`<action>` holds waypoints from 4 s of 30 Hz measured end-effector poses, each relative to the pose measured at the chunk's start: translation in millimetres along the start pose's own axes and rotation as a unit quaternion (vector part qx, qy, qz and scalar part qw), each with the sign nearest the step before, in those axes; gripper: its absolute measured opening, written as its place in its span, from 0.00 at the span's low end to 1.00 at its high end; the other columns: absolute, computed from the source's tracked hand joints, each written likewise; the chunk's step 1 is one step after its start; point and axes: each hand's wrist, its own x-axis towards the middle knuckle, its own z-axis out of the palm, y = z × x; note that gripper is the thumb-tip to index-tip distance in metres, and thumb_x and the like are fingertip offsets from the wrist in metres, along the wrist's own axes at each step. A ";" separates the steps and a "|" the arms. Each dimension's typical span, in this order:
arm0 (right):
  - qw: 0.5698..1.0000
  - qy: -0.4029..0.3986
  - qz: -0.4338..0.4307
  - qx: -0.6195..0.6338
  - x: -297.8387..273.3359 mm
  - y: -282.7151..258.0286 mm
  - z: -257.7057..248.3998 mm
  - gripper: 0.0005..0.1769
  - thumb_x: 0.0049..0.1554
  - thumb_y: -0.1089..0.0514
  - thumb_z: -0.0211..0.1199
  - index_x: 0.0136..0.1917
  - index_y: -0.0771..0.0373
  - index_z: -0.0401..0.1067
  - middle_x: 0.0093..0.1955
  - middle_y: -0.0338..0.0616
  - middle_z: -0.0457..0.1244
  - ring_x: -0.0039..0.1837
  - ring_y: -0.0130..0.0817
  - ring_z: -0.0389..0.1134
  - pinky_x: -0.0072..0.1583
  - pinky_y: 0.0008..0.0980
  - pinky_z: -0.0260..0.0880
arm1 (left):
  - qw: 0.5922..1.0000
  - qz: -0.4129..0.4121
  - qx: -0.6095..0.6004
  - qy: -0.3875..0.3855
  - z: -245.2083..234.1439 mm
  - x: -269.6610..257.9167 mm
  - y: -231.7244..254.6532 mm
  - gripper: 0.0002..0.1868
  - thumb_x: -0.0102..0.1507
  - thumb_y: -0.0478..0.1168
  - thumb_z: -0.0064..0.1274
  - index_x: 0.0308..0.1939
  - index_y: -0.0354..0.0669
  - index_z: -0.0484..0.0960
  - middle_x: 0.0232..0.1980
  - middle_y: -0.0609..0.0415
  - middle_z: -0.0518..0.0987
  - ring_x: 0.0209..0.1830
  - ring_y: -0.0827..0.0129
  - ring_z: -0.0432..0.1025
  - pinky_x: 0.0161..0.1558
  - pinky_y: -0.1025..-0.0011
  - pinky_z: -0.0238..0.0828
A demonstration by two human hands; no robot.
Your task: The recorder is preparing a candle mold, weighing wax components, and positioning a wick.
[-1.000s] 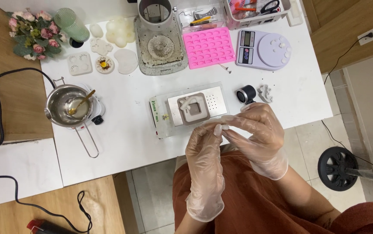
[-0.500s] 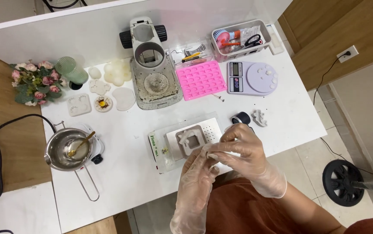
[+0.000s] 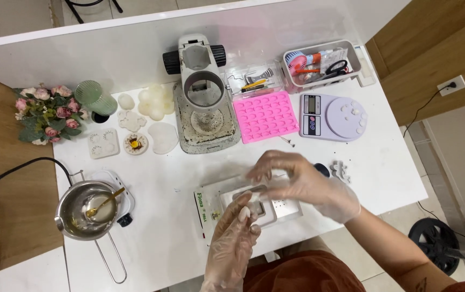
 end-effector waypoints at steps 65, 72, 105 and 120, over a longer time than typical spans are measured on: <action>1.000 -0.009 0.025 -0.004 60.9 -102.1 218.2 0.25 0.63 0.61 0.63 0.72 0.58 0.69 0.45 0.32 0.67 0.40 0.16 0.64 0.42 0.20 0.69 | 0.944 0.246 -0.179 0.129 -104.3 -53.5 131.7 0.13 0.68 0.38 0.56 0.55 0.38 0.83 0.50 0.55 0.82 0.44 0.78 0.74 0.42 0.83 0.71; 0.998 -0.008 0.060 -0.031 70.9 -109.4 227.0 0.26 0.61 0.60 0.67 0.73 0.52 0.70 0.49 0.32 0.71 0.45 0.12 0.62 0.44 0.18 0.67 | 0.953 0.216 -0.174 0.126 -102.9 -51.7 144.8 0.15 0.67 0.39 0.51 0.55 0.38 0.81 0.48 0.57 0.83 0.45 0.80 0.75 0.42 0.78 0.73; 0.992 -0.034 0.120 0.025 93.3 -97.3 249.6 0.23 0.61 0.60 0.66 0.69 0.58 0.73 0.60 0.39 0.72 0.44 0.20 0.70 0.49 0.22 0.77 | 0.953 0.230 -0.182 0.080 -142.9 -42.3 148.4 0.15 0.71 0.37 0.51 0.59 0.34 0.81 0.48 0.58 0.80 0.36 0.85 0.66 0.35 0.89 0.64; 0.993 -0.013 0.099 0.069 89.0 -81.6 260.3 0.17 0.63 0.62 0.64 0.65 0.63 0.75 0.62 0.40 0.71 0.47 0.20 0.70 0.49 0.25 0.78 | 0.949 0.249 -0.162 0.104 -151.2 -38.8 144.3 0.15 0.71 0.38 0.52 0.60 0.36 0.81 0.53 0.56 0.82 0.44 0.80 0.71 0.46 0.82 0.70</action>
